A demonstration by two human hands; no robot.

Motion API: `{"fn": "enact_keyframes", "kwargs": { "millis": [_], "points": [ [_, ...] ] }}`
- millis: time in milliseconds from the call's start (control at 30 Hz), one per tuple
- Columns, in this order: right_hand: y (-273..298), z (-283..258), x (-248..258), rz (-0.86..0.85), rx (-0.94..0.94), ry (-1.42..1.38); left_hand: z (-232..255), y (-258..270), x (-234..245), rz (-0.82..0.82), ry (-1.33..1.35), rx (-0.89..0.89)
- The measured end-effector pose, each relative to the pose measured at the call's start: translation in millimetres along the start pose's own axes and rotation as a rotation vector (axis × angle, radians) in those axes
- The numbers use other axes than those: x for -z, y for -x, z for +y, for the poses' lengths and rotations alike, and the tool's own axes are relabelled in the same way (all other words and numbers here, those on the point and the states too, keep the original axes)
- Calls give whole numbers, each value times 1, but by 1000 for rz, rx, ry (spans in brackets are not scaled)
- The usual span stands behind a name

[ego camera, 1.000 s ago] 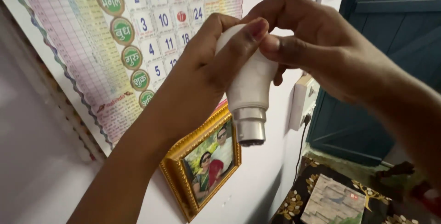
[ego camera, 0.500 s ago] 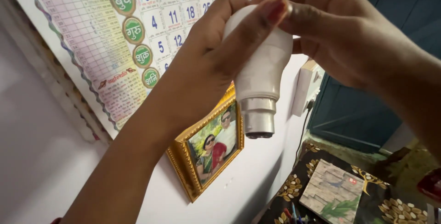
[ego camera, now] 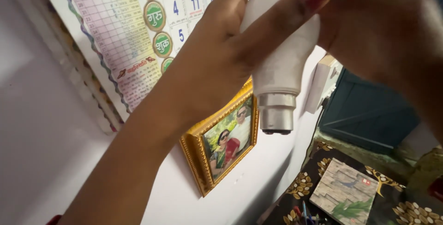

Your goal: Replacing a light bulb in a wall-mounted socket.

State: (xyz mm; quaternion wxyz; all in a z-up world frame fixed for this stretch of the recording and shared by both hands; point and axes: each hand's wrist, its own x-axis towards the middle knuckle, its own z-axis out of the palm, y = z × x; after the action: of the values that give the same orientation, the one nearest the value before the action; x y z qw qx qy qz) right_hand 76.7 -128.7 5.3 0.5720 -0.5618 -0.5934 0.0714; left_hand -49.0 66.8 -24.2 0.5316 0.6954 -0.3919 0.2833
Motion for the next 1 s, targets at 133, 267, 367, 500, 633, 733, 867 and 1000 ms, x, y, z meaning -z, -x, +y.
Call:
{"fn": "enact_keyframes", "kwargs": {
  "millis": [133,267,367,500,633,733,867,1000],
  "points": [
    [-3,8,1,-24,50,9,-5,6,11,-30,-105,-65],
    [-2,16,2,-41,113,25,-4,-2,17,-44,-125,7],
    [1,17,-3,-46,126,20,-7,-3,27,-58,-252,14],
    [11,16,-11,-55,108,0,-22,0,42,-127,-843,-303],
    [14,17,-19,-55,117,-25,4,11,22,-110,-759,-158],
    [19,19,-12,-55,130,-36,9,17,19,-37,-400,127],
    [31,31,8,-64,84,-210,10,17,14,-82,-298,37],
    [27,31,4,184,166,1023,1,19,13,-82,-259,59]
  ]
}}
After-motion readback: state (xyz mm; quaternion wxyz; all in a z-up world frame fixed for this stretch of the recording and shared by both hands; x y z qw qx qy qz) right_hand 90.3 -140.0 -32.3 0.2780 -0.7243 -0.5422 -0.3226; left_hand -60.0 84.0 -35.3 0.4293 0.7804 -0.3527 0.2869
